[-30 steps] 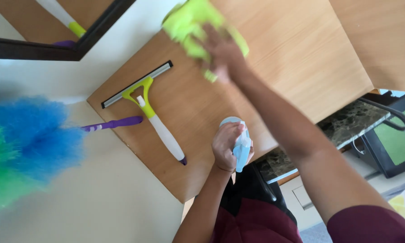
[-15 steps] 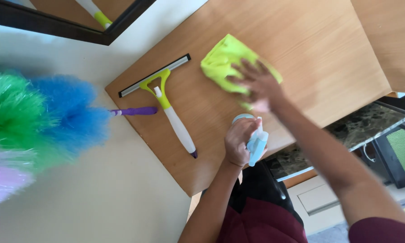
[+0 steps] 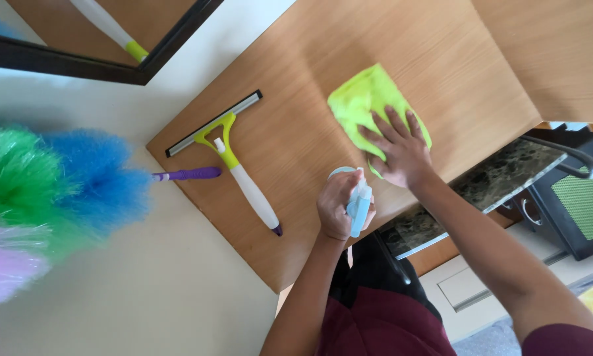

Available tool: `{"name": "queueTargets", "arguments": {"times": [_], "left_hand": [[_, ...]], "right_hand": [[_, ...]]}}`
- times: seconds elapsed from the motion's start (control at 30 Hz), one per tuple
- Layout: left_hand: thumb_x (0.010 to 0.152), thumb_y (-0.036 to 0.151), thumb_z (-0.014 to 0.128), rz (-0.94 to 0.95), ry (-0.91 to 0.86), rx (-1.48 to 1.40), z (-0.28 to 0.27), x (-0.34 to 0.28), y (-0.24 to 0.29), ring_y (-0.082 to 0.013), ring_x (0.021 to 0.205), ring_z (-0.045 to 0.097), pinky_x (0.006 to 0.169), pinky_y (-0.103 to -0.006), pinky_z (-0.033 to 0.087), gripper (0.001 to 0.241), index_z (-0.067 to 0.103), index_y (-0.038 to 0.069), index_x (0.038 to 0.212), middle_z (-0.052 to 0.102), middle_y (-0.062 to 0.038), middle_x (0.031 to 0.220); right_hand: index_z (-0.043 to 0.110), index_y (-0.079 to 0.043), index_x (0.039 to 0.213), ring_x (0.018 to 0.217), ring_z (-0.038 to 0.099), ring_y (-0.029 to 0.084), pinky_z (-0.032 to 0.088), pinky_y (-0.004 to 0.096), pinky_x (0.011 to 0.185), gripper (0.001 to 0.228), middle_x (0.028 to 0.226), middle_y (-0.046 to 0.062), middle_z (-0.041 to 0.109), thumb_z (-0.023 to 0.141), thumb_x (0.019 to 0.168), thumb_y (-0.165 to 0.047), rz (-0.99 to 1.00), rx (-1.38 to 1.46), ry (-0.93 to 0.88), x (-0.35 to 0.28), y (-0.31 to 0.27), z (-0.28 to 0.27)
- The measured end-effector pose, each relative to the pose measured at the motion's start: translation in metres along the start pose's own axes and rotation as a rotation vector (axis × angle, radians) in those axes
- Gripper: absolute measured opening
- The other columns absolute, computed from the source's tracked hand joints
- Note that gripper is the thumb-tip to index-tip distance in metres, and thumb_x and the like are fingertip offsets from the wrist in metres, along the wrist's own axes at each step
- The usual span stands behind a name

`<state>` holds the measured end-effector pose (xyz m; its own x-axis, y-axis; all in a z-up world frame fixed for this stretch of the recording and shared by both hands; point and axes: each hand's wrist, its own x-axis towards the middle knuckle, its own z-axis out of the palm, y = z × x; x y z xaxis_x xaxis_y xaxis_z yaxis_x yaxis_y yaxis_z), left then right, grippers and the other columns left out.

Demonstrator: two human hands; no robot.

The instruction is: Cleaning a wooden desk and a chair with a spray bottle and cloth.

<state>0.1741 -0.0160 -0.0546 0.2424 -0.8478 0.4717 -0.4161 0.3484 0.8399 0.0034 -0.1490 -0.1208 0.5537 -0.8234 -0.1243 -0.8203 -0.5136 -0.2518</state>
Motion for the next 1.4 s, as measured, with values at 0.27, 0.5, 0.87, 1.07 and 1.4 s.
{"name": "queueTargets", "arguments": {"times": [0.27, 0.5, 0.87, 1.07, 1.4], "left_hand": [[0.080, 0.006, 0.075, 0.013, -0.032, 0.112, 0.000, -0.005, 0.003, -0.0311, 0.089, 0.069, 0.079, -0.0398, 0.059, 0.069, 0.052, 0.014, 0.144, 0.068, -0.010, 0.097], [0.087, 0.011, 0.075, -0.014, -0.037, 0.145, 0.000, -0.012, 0.008, -0.0302, 0.090, 0.070, 0.081, -0.0403, 0.059, 0.066, 0.049, 0.013, 0.148, 0.069, -0.010, 0.102], [0.078, 0.015, 0.074, -0.621, -0.251, 0.089, -0.039, -0.084, 0.091, -0.0301, 0.117, 0.069, 0.094, -0.0419, 0.058, 0.066, 0.059, 0.021, 0.141, 0.070, -0.010, 0.133], [0.079, 0.023, 0.072, -1.055, -0.280, 0.238, -0.045, -0.164, 0.085, -0.0341, 0.103, 0.070, 0.088, -0.0454, 0.055, 0.043, 0.068, 0.017, 0.122, 0.075, -0.009, 0.110], [0.077, 0.016, 0.073, -1.008, -0.048, 0.202, -0.139, -0.256, 0.110, -0.0271, 0.092, 0.071, 0.084, -0.0397, 0.056, 0.047, 0.067, 0.013, 0.123, 0.073, -0.009, 0.097]], "right_hand": [[0.018, -0.026, 0.167, 0.161, 0.003, 0.029, 0.000, 0.058, 0.128, 0.071, 0.174, 0.015, 0.012, 0.043, 0.104, -0.046, 0.536, 0.059, 0.010, -0.016, 0.120, -0.019], [0.001, -0.019, 0.168, 0.156, -0.007, 0.042, -0.006, 0.064, 0.121, 0.083, 0.170, 0.026, 0.003, 0.039, 0.103, -0.053, 0.372, -0.051, -0.177, -0.106, -0.004, 0.031], [0.010, -0.020, 0.170, 0.159, 0.002, 0.040, 0.000, 0.067, 0.122, 0.079, 0.171, 0.025, 0.011, 0.047, 0.105, -0.046, 0.368, 0.029, -0.110, -0.076, 0.108, -0.011], [0.004, -0.021, 0.177, 0.167, -0.010, 0.038, -0.007, 0.063, 0.133, 0.083, 0.182, 0.020, -0.004, 0.049, 0.111, -0.042, 0.506, 0.130, -0.051, -0.081, 0.091, -0.002], [-0.002, -0.010, 0.169, 0.148, -0.025, 0.057, -0.015, 0.084, 0.107, 0.099, 0.170, 0.024, -0.015, 0.057, 0.101, -0.052, -0.014, 0.041, -0.306, -0.148, -0.151, 0.098]]}}
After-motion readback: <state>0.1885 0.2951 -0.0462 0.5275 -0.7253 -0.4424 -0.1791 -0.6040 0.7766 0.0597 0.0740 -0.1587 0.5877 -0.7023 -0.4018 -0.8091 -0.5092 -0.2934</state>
